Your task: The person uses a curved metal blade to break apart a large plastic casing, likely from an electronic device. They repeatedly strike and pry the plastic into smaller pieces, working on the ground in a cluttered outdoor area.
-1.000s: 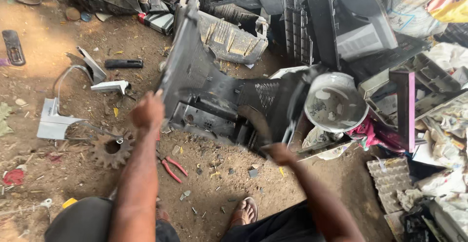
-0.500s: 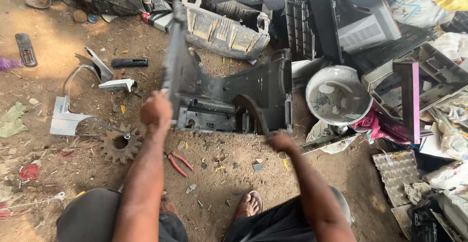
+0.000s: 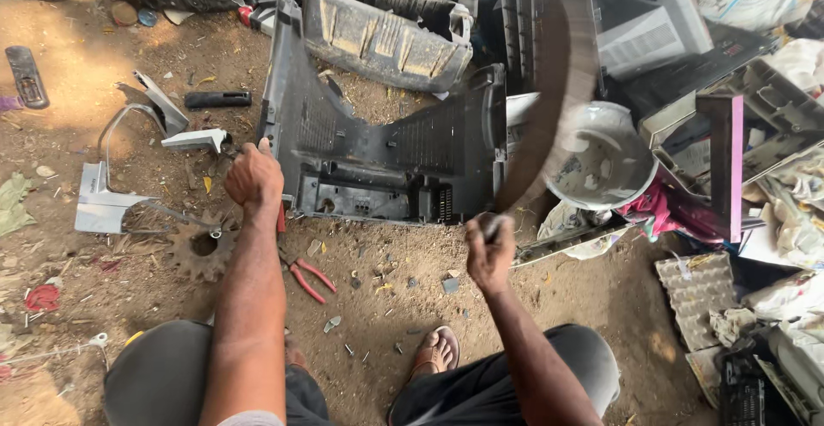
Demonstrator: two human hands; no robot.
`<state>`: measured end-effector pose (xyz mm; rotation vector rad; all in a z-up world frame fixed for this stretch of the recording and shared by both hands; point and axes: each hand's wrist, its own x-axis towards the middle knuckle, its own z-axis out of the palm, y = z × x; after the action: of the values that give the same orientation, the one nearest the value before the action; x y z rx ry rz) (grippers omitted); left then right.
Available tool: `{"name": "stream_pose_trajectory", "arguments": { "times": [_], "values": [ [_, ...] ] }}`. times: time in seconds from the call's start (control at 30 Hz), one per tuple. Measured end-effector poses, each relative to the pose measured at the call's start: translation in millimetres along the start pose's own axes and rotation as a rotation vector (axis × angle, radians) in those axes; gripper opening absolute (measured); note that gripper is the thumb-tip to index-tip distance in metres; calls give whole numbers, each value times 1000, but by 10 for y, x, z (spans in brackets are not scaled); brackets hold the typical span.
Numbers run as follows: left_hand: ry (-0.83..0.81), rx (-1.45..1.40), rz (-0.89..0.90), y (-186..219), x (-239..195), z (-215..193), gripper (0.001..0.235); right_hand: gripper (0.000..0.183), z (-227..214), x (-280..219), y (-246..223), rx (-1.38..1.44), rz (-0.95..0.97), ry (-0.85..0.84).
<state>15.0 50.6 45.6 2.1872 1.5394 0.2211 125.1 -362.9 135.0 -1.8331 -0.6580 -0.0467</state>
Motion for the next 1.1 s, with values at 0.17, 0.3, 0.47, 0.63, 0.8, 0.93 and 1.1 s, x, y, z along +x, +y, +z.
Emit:
{"name": "stream_pose_trajectory", "arguments": {
  "times": [0.17, 0.3, 0.47, 0.63, 0.8, 0.93, 1.1],
  "values": [
    [-12, 33, 29, 76, 54, 7, 52, 13, 98, 43, 604, 188, -280, 192],
    [28, 33, 36, 99, -35, -20, 52, 10, 196, -806, 1126, -489, 521, -301],
    [86, -73, 112, 97, -44, -108, 38, 6, 169, -832, 1279, -281, 1149, -699],
    [91, -92, 27, 55, 14, -136, 44, 4, 116, -179, 448, -47, 923, -357],
    [40, -61, 133, -51, 77, -248, 48, 20, 17, 45, -417, 185, 88, -162],
    [1, 14, 246, -1, 310, -425, 52, 41, -66, 769, -537, 561, -464, -69],
    [37, 63, 311, 181, 357, -372, 44, 32, 554, 1338, 299, 485, -617, 211]
  ]
}}
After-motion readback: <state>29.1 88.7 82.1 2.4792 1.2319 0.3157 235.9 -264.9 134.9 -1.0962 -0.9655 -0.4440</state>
